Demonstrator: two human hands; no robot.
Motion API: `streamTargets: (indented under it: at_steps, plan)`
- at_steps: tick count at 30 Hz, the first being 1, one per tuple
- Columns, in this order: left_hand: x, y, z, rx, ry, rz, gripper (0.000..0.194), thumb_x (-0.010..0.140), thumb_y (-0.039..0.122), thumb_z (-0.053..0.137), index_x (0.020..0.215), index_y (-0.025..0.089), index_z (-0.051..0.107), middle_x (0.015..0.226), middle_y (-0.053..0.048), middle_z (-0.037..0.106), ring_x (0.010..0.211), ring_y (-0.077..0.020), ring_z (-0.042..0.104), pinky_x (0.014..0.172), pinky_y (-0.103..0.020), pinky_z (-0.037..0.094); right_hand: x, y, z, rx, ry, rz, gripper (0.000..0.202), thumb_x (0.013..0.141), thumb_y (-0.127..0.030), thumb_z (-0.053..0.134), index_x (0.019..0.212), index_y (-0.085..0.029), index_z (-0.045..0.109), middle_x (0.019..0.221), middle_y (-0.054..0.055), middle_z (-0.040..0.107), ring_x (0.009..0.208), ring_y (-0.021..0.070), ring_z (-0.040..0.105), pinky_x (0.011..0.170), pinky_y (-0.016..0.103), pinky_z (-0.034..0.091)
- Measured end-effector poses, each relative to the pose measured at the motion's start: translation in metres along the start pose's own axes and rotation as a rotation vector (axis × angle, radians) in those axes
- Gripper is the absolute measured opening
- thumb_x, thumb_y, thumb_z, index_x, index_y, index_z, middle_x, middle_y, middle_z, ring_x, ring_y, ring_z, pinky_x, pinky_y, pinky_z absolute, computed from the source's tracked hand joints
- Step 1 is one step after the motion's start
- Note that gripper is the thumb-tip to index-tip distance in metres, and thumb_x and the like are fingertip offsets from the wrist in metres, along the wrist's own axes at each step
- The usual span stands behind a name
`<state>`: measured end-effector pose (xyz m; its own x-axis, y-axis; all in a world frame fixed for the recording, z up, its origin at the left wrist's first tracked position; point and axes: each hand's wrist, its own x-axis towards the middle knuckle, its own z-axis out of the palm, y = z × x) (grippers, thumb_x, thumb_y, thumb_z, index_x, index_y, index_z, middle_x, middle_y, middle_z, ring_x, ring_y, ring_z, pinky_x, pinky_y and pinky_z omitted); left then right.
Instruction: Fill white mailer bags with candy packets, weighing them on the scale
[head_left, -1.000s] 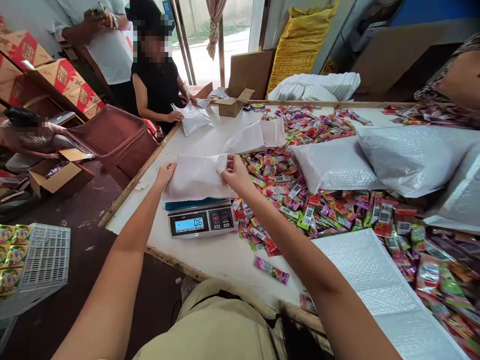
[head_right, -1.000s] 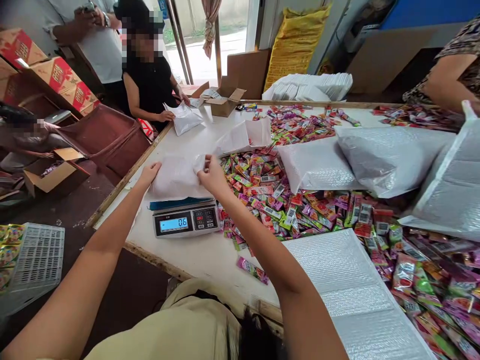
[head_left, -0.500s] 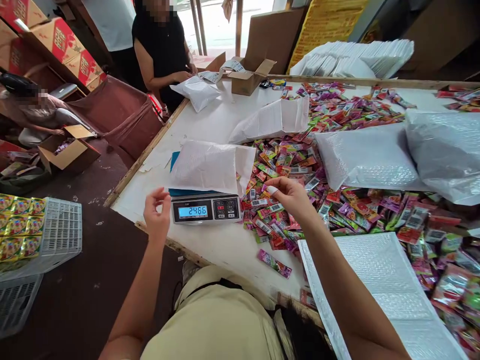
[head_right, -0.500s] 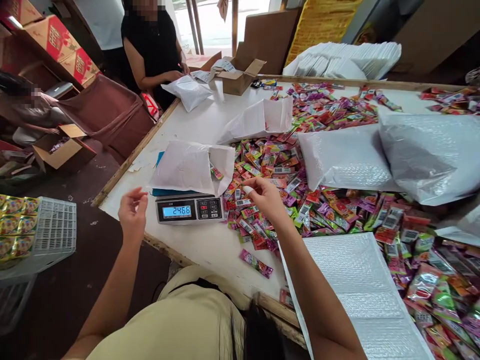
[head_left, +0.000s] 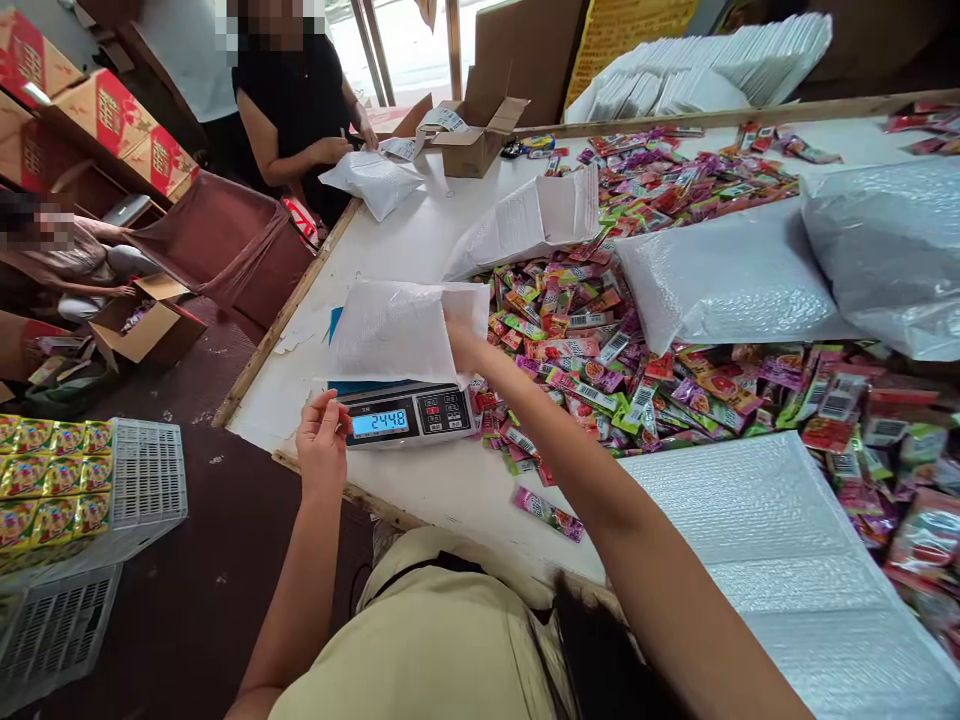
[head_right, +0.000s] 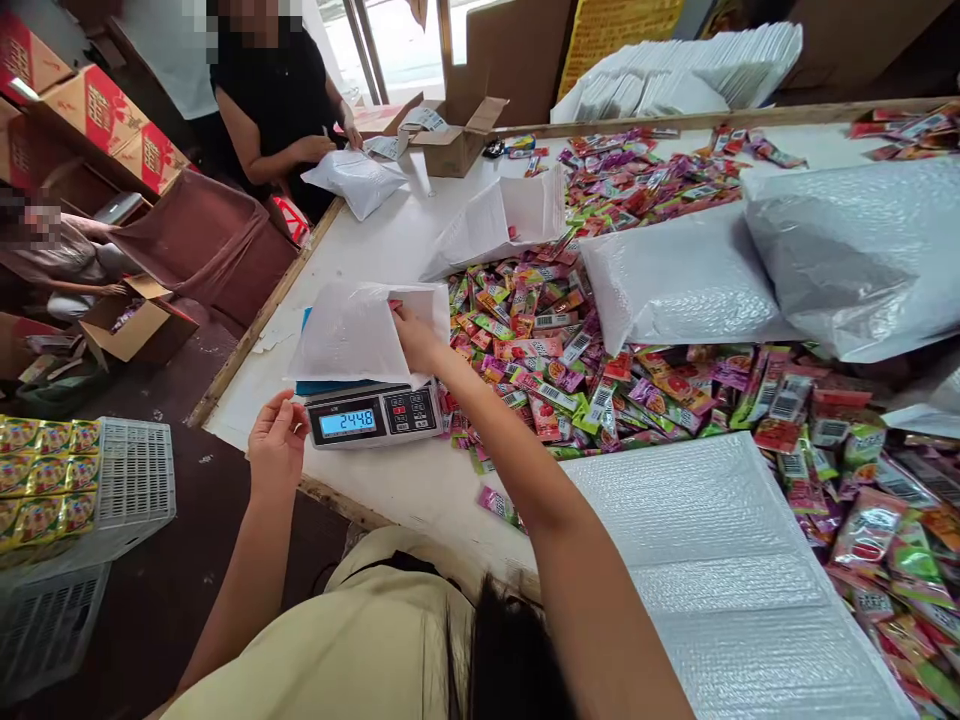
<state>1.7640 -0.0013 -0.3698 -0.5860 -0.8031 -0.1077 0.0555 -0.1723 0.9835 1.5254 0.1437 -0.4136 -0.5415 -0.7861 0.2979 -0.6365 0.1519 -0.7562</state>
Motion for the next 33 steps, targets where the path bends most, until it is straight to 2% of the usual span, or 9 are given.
streamTargets:
  at_steps: [3,6,10,16,20,25,30,33]
  plan:
    - [-0.002,-0.002,-0.001,-0.009,0.015,-0.042,0.046,0.060,0.041,0.091,0.095,0.019,0.074,0.075,0.000,0.065,0.061,-0.0077,0.056,0.056,-0.020,0.044,0.017,0.001,0.011,-0.078,0.022,0.117,0.050,0.088,-0.034,0.058,0.136,-0.020,0.057,0.130,0.016,0.061,0.112,0.0337,0.061,0.095,0.048,0.051]
    - [-0.001,-0.002,-0.004,-0.013,0.051,-0.063,0.048,0.055,0.039,0.093,0.093,0.018,0.074,0.072,0.001,0.065,0.059,-0.0069,0.056,0.054,-0.019,0.044,0.015,0.002,0.009,-0.115,0.068,0.195,0.042,0.093,-0.029,0.051,0.133,-0.019,0.059,0.124,0.016,0.062,0.101,0.0305,0.065,0.088,0.042,0.051]
    - [0.003,0.000,-0.003,-0.027,0.070,-0.104,0.046,0.054,0.036,0.093,0.091,0.017,0.073,0.071,0.001,0.065,0.057,-0.0065,0.056,0.052,-0.019,0.043,0.000,0.002,-0.004,-0.120,0.103,0.144,0.034,0.091,-0.023,0.049,0.118,-0.017,0.069,0.115,0.015,0.066,0.100,0.0281,0.064,0.086,0.038,0.050]
    - [0.004,0.001,-0.002,-0.031,0.063,-0.104,0.042,0.056,0.035,0.092,0.089,0.017,0.073,0.070,0.001,0.064,0.057,-0.0069,0.056,0.052,-0.020,0.043,-0.015,-0.006,-0.014,-0.166,0.155,0.134,0.038,0.086,-0.012,0.045,0.106,-0.019,0.077,0.102,0.009,0.072,0.090,0.0226,0.064,0.081,0.034,0.051]
    - [0.003,-0.001,-0.007,-0.023,0.056,-0.090,0.039,0.060,0.035,0.090,0.090,0.017,0.072,0.071,0.001,0.064,0.057,-0.0068,0.056,0.053,-0.020,0.043,-0.024,-0.014,-0.018,-0.228,0.212,0.134,0.036,0.089,-0.013,0.049,0.108,-0.020,0.078,0.114,0.011,0.071,0.095,0.0235,0.065,0.081,0.033,0.050]
    - [0.000,-0.003,-0.006,-0.040,0.061,-0.130,0.045,0.053,0.038,0.094,0.087,0.017,0.074,0.070,0.001,0.065,0.057,-0.0064,0.055,0.053,-0.019,0.043,-0.044,-0.024,-0.023,-0.328,0.279,0.156,0.040,0.092,-0.013,0.048,0.119,-0.025,0.075,0.129,0.009,0.067,0.103,0.0240,0.067,0.082,0.033,0.051]
    - [-0.002,-0.004,-0.005,-0.064,0.042,-0.133,0.049,0.050,0.040,0.095,0.087,0.017,0.074,0.070,0.001,0.065,0.058,-0.0064,0.056,0.053,-0.018,0.044,-0.057,-0.027,-0.024,-0.225,0.463,0.119,0.034,0.092,-0.018,0.052,0.113,-0.024,0.078,0.124,0.008,0.070,0.108,0.0225,0.068,0.091,0.033,0.054]
    - [-0.002,-0.005,-0.007,-0.072,0.045,-0.137,0.047,0.051,0.038,0.094,0.088,0.017,0.074,0.070,0.001,0.065,0.057,-0.0061,0.056,0.053,-0.018,0.043,-0.060,-0.028,-0.021,-0.153,0.497,0.131,0.033,0.089,-0.019,0.053,0.108,-0.025,0.079,0.118,0.007,0.072,0.105,0.0220,0.069,0.093,0.035,0.055]
